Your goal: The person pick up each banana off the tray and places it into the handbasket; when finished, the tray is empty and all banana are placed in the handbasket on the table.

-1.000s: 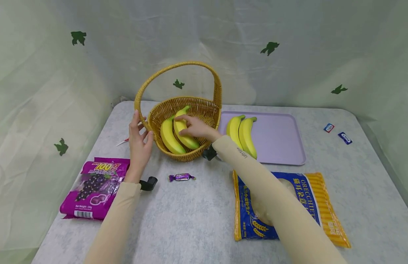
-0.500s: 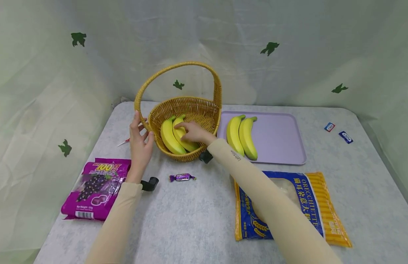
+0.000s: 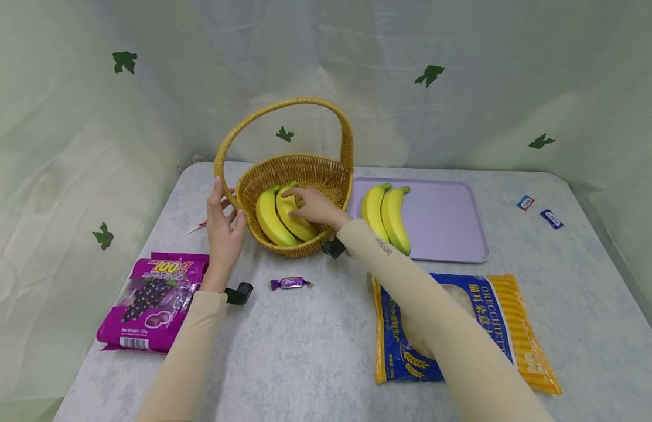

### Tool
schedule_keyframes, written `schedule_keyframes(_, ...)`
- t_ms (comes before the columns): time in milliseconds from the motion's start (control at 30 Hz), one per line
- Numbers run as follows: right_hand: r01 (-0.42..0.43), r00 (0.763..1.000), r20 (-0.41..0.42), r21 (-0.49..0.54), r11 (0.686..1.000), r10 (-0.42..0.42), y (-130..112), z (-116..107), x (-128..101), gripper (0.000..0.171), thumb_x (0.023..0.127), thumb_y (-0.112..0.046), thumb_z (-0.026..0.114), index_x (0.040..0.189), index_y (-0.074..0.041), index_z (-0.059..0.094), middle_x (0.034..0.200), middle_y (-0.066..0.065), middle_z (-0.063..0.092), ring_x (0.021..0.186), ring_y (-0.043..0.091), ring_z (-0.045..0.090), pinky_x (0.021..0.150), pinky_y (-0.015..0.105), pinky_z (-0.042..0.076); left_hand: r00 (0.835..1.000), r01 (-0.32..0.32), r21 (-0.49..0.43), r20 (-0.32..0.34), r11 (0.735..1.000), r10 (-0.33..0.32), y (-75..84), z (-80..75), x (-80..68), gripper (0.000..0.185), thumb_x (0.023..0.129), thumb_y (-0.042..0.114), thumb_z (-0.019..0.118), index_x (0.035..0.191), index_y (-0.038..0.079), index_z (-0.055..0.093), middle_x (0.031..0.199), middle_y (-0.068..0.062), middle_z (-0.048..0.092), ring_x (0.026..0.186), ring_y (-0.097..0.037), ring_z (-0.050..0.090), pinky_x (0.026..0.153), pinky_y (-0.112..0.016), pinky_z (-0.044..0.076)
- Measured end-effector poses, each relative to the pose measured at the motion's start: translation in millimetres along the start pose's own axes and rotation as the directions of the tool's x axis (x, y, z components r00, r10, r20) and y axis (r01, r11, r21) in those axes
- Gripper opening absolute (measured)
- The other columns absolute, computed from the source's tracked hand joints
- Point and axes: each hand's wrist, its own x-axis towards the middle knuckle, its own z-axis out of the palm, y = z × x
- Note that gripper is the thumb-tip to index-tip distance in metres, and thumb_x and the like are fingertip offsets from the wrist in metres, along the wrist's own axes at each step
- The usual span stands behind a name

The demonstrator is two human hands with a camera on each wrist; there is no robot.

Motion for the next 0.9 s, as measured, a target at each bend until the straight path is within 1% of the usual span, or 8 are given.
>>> schedule_keyframes(67,0.013,1.000,-0.021,0.116,0.993,-0.011,3,-8,-4,0.047,0.094,-0.014,0.061,0.139,-0.009,0.049,0.133,0.017,0.049,0.112,0.029,0.052,0.087,0.037,0.048,1.000,-0.010,0.003,0.002,1.000,0.009,-0.9,0.0,0.3,0.077,0.094,-0.005,0.048,0.150,0.040,0.020,0.131,-0.024,0.038,0.116,-0.040,0.045,0.091,-0.061,0.043)
schedule_keyframes(133,0.023,0.999,-0.041,0.230,0.973,-0.014,7,-16,-8,0.045,0.093,-0.014,0.061,0.137,-0.008,0.050,0.132,0.019,0.049,0.110,0.030,0.055,0.087,0.042,0.050,1.000,-0.015,0.010,0.003,1.000,0.015,-1.7,0.0,0.4,0.077,0.094,-0.006,0.047,0.150,0.039,0.019,0.131,-0.024,0.038,0.117,-0.040,0.045,0.091,-0.061,0.044)
schedule_keyframes(233,0.034,0.998,-0.060,0.391,0.920,-0.011,13,-30,-16,0.042,0.094,-0.012,0.059,0.135,-0.007,0.051,0.127,0.020,0.051,0.108,0.034,0.056,0.088,0.049,0.050,1.000,-0.020,0.017,0.001,1.000,0.020,-2.3,0.3,0.7,0.077,0.094,-0.005,0.047,0.151,0.038,0.019,0.131,-0.026,0.038,0.116,-0.039,0.045,0.091,-0.061,0.044)
schedule_keyframes(367,0.065,0.997,-0.075,0.515,0.855,-0.030,25,-48,-28,0.039,0.095,-0.010,0.057,0.133,-0.004,0.051,0.117,0.017,0.053,0.109,0.041,0.054,0.090,0.053,0.048,1.000,-0.021,0.018,0.000,1.000,0.021,-1.2,0.5,0.7,0.077,0.094,-0.006,0.047,0.151,0.037,0.018,0.130,-0.027,0.037,0.117,-0.040,0.045,0.091,-0.061,0.043)
schedule_keyframes(500,0.073,0.996,-0.081,0.557,0.827,-0.033,41,-63,-43,0.038,0.096,-0.013,0.057,0.132,-0.003,0.050,0.117,0.019,0.053,0.107,0.046,0.052,0.089,0.052,0.048,1.000,-0.015,0.023,0.001,1.000,0.015,-0.6,-0.4,0.3,0.079,0.093,-0.007,0.047,0.150,0.038,0.018,0.131,-0.025,0.037,0.118,-0.040,0.045,0.091,-0.061,0.043)
schedule_keyframes(700,0.041,0.992,-0.120,0.564,0.824,0.033,66,-78,-63,0.041,0.095,-0.013,0.058,0.133,0.001,0.049,0.120,0.025,0.054,0.096,0.039,0.056,0.087,0.057,0.047,1.000,-0.008,0.028,-0.001,1.000,0.008,-1.9,-0.8,0.2,0.079,0.093,-0.008,0.047,0.150,0.038,0.019,0.131,-0.025,0.037,0.117,-0.040,0.045,0.091,-0.061,0.043)
schedule_keyframes(800,0.013,0.989,-0.130,0.572,0.820,0.076,79,-86,-73,0.042,0.095,-0.013,0.059,0.133,0.002,0.048,0.120,0.023,0.056,0.094,0.036,0.056,0.085,0.054,0.049,1.000,-0.010,0.025,0.001,1.000,0.010,-2.5,-0.6,0.2,0.078,0.093,-0.007,0.047,0.150,0.038,0.019,0.130,-0.028,0.037,0.117,-0.040,0.045,0.091,-0.061,0.043)
schedule_keyframes(900,-0.022,0.984,-0.133,0.558,0.829,0.116,92,-92,-84,0.040,0.095,-0.016,0.059,0.131,-0.002,0.051,0.119,0.019,0.057,0.094,0.034,0.056,0.082,0.048,0.052,1.000,-0.011,0.018,0.000,1.000,0.011,-2.2,-0.2,0.1,0.078,0.093,-0.006,0.047,0.150,0.039,0.019,0.130,-0.030,0.037,0.117,-0.041,0.045,0.090,-0.062,0.043)
